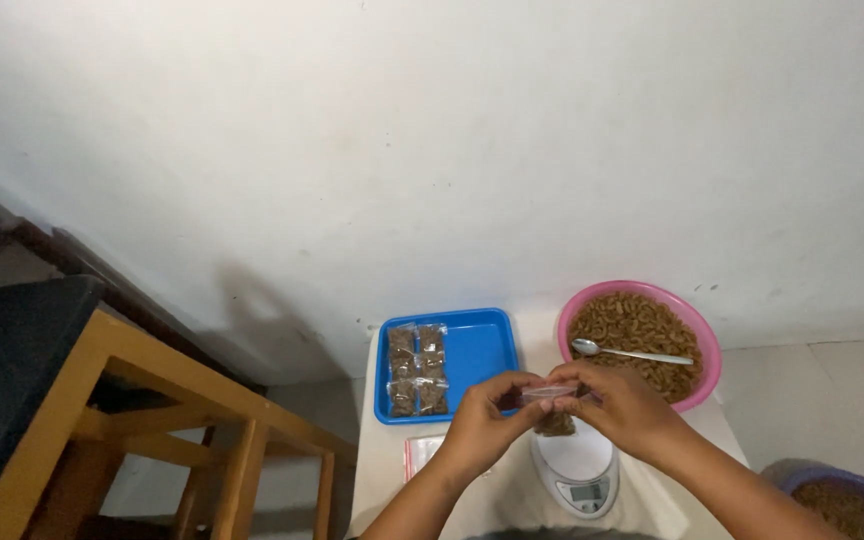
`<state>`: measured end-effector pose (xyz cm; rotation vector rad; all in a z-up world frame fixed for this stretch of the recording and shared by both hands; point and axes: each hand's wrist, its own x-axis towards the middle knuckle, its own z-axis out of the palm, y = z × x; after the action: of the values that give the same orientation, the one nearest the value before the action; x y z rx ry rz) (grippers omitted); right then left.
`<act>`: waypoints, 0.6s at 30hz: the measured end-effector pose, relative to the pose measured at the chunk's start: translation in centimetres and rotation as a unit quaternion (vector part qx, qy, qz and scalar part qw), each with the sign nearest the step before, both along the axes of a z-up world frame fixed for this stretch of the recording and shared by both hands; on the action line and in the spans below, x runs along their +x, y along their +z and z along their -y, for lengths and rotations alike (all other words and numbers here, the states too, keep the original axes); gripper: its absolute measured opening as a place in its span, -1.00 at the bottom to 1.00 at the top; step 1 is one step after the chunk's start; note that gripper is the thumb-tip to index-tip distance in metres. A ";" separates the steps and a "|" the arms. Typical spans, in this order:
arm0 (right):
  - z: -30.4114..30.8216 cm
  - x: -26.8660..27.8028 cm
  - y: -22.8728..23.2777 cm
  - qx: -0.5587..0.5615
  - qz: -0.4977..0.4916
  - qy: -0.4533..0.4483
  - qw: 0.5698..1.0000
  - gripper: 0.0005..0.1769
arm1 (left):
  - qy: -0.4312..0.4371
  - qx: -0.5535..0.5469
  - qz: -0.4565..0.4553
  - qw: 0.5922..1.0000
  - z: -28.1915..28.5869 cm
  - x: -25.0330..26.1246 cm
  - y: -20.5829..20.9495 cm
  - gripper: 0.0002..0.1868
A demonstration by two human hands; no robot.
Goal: Packaging small pellets into plastic bags by scooping them from a bowl, weighing each bag on a digital scale, and organizing them in a tray.
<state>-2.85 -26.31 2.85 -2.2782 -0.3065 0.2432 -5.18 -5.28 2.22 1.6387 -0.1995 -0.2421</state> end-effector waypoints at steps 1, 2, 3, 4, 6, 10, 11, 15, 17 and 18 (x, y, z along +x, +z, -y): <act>0.0 0.0 -0.1 0.001 0.002 0.001 1.000 -0.69 | 0.001 0.001 0.002 1.000 0.0 0.1 -0.2 -0.62; 0.0 0.0 -0.1 0.005 0.022 0.008 1.000 -0.69 | 0.004 0.010 0.014 1.000 0.1 0.2 -0.3 -0.71; 0.0 -0.1 -0.3 0.009 0.038 0.014 0.999 -0.69 | 0.006 0.020 0.022 1.000 0.1 0.1 -0.6 -0.80; 0.0 -0.1 -0.4 0.009 0.036 0.013 0.999 -0.69 | 0.005 0.020 0.020 1.000 0.0 0.1 -0.5 -0.80; 0.1 0.2 -0.5 -0.019 0.010 -0.003 1.000 -0.61 | 0.022 0.010 0.005 1.000 0.1 0.3 -0.5 -0.82; -0.4 -0.8 2.3 0.023 -0.055 -0.034 0.998 -0.71 | 0.026 0.011 0.027 0.999 0.1 0.0 0.9 -0.85; -0.4 -0.9 2.4 0.039 -0.057 -0.054 0.996 -0.71 | 0.027 0.007 0.034 0.999 0.1 0.0 0.9 -0.85; -0.4 -0.9 2.6 0.042 -0.065 -0.089 0.993 -0.71 | 0.035 0.003 0.041 0.999 0.3 -0.1 1.3 -0.83; -0.2 -0.8 2.6 0.035 -0.061 -0.084 0.994 -0.71 | 0.030 0.008 0.045 0.999 0.2 0.0 1.2 -0.83; 0.0 -0.7 2.5 0.028 -0.058 -0.078 0.995 -0.71 | 0.025 0.013 0.049 0.998 0.1 0.0 1.1 -0.83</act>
<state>-3.57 -26.26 5.38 -2.2084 -0.0741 0.2820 -5.17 -5.42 3.36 1.6810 -0.2308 -0.1268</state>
